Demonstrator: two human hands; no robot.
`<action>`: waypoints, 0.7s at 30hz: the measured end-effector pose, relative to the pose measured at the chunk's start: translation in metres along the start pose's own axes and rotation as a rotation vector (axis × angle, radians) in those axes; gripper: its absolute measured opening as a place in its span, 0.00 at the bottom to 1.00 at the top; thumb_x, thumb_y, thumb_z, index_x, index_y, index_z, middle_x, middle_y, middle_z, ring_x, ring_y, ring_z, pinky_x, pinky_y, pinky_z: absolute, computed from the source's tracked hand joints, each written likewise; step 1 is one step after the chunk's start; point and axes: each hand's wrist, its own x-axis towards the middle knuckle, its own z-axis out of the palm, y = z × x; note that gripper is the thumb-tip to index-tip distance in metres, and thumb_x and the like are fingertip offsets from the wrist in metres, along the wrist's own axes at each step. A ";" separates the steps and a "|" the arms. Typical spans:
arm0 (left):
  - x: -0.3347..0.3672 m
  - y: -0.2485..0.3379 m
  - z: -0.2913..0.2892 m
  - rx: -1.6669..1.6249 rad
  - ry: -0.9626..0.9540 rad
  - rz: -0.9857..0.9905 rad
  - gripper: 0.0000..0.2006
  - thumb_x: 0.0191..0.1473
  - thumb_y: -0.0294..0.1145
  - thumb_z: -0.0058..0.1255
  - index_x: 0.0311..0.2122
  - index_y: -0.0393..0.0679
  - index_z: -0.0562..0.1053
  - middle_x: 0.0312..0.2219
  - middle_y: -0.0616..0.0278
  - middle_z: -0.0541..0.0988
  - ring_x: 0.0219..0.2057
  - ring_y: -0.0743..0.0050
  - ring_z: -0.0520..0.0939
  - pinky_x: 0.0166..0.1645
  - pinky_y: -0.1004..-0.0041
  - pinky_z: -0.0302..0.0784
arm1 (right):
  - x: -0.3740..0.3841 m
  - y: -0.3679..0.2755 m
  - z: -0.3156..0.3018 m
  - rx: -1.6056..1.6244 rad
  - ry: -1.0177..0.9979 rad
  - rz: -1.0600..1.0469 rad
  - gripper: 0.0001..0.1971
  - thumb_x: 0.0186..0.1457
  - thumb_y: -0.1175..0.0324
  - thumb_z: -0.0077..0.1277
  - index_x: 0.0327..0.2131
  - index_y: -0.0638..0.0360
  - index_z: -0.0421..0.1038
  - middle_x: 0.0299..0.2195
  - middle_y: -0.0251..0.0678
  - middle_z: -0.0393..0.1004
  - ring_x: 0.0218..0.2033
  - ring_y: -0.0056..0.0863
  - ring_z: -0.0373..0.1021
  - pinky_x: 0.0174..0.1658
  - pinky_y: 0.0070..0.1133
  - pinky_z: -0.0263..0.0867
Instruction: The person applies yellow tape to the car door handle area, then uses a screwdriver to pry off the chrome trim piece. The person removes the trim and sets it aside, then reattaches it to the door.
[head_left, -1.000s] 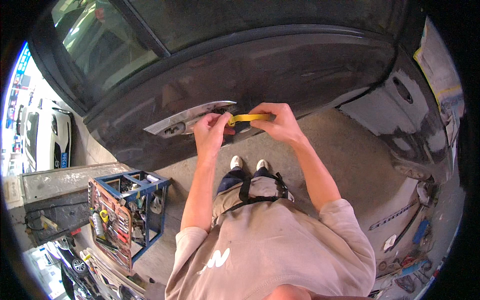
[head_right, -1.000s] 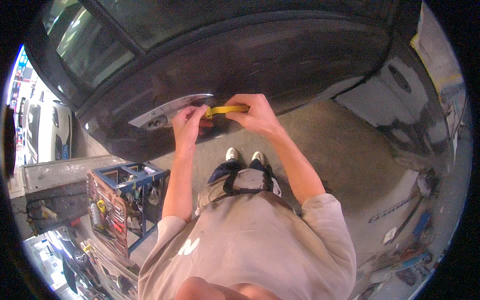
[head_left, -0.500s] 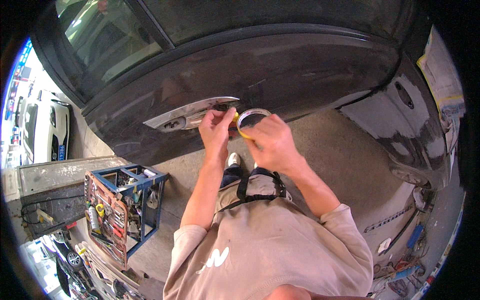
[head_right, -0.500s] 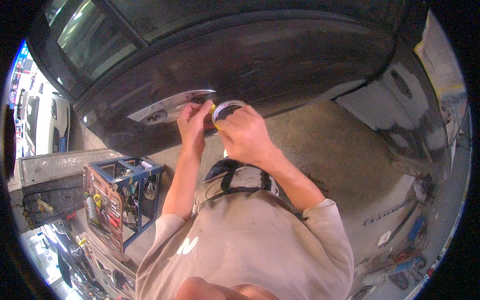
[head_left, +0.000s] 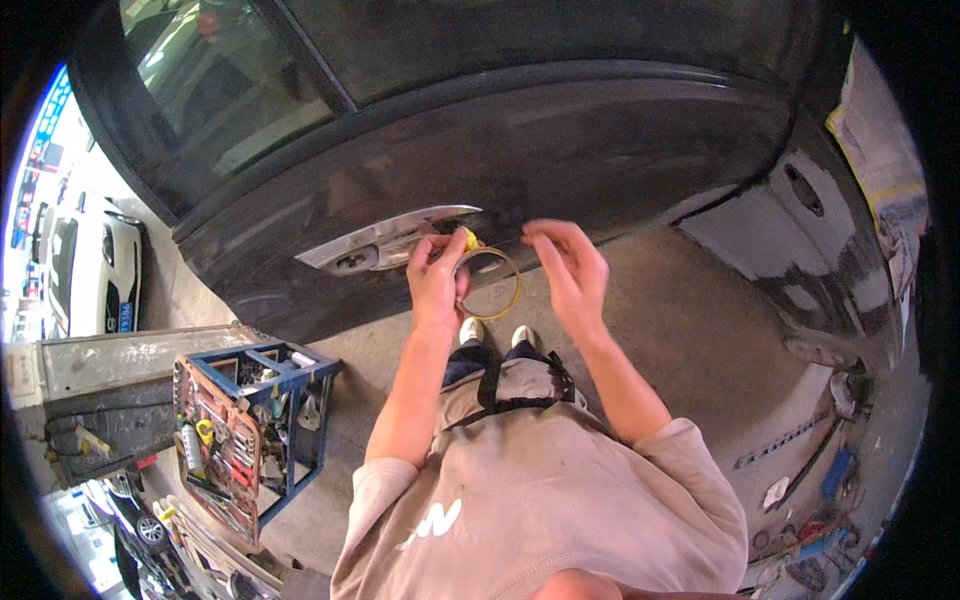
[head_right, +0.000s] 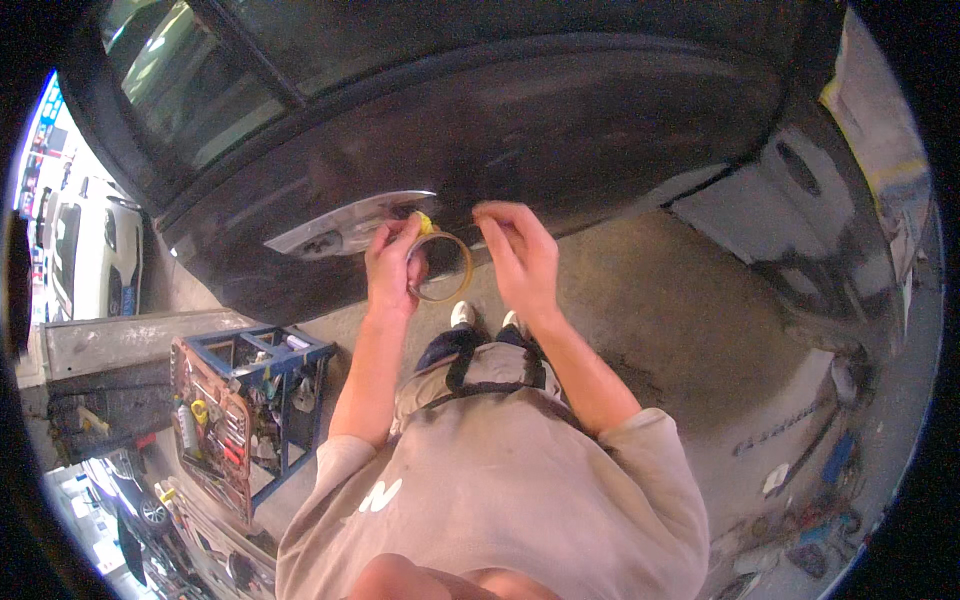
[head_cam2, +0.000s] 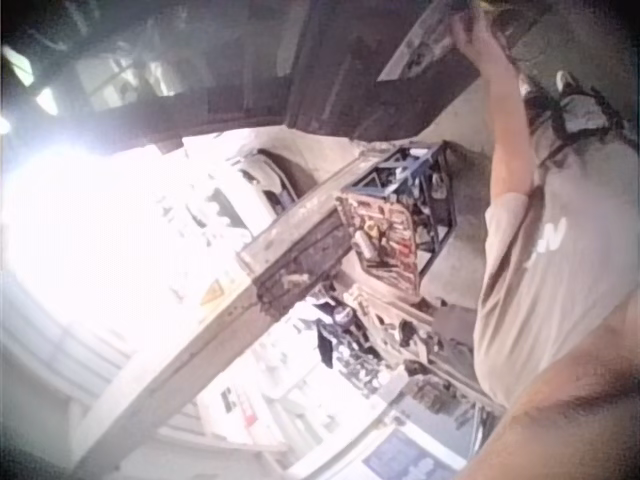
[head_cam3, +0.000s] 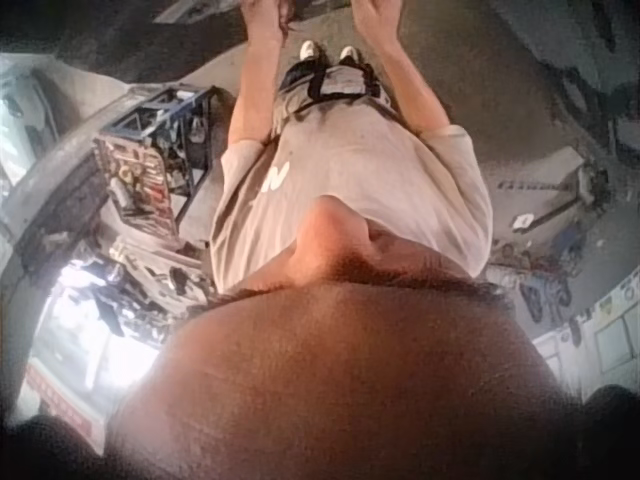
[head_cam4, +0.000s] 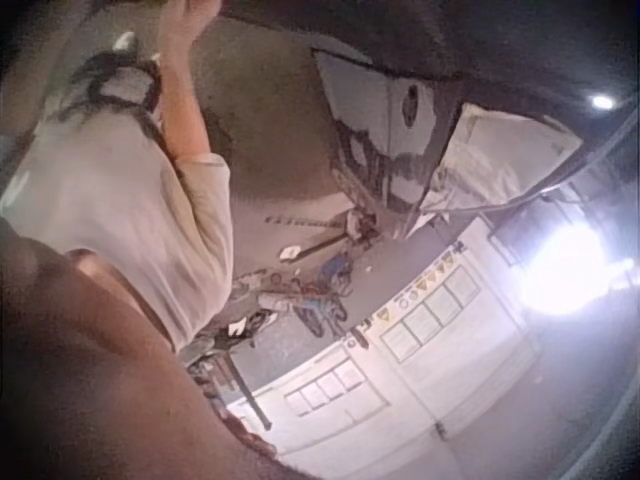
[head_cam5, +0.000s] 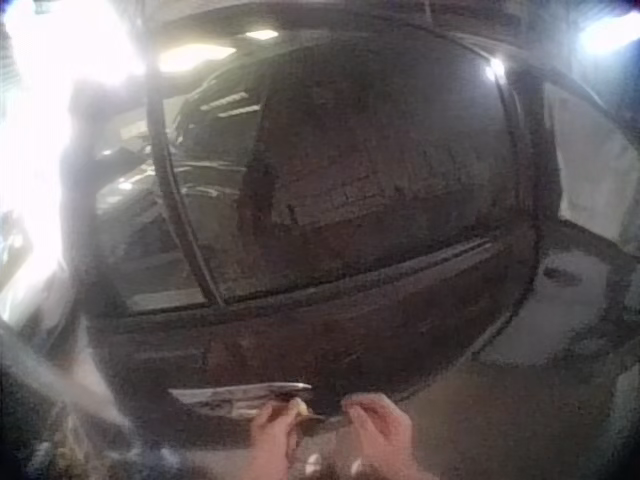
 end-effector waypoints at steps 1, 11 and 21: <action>0.000 0.000 0.000 -0.007 -0.015 0.009 0.10 0.59 0.34 0.63 0.32 0.45 0.72 0.22 0.65 0.79 0.11 0.86 0.64 0.15 0.79 0.50 | 0.008 0.009 0.001 0.059 -0.062 0.127 0.10 0.65 0.74 0.53 0.47 0.66 0.76 0.40 0.38 0.81 0.42 0.23 0.76 0.48 0.22 0.74; 0.001 0.006 0.000 0.160 0.053 0.056 0.12 0.56 0.37 0.67 0.28 0.45 0.74 0.21 0.70 0.77 0.13 0.85 0.69 0.16 0.80 0.56 | 0.030 0.043 0.021 0.230 -0.409 0.340 0.16 0.61 0.72 0.60 0.51 0.69 0.77 0.43 0.38 0.82 0.42 0.21 0.77 0.48 0.21 0.74; 0.000 -0.002 -0.005 0.383 0.117 0.216 0.11 0.59 0.33 0.62 0.41 0.36 0.81 0.27 0.65 0.82 0.23 0.82 0.81 0.24 0.80 0.72 | 0.027 0.042 0.034 0.454 -0.361 0.504 0.15 0.60 0.72 0.61 0.49 0.68 0.77 0.39 0.39 0.82 0.34 0.23 0.78 0.37 0.21 0.76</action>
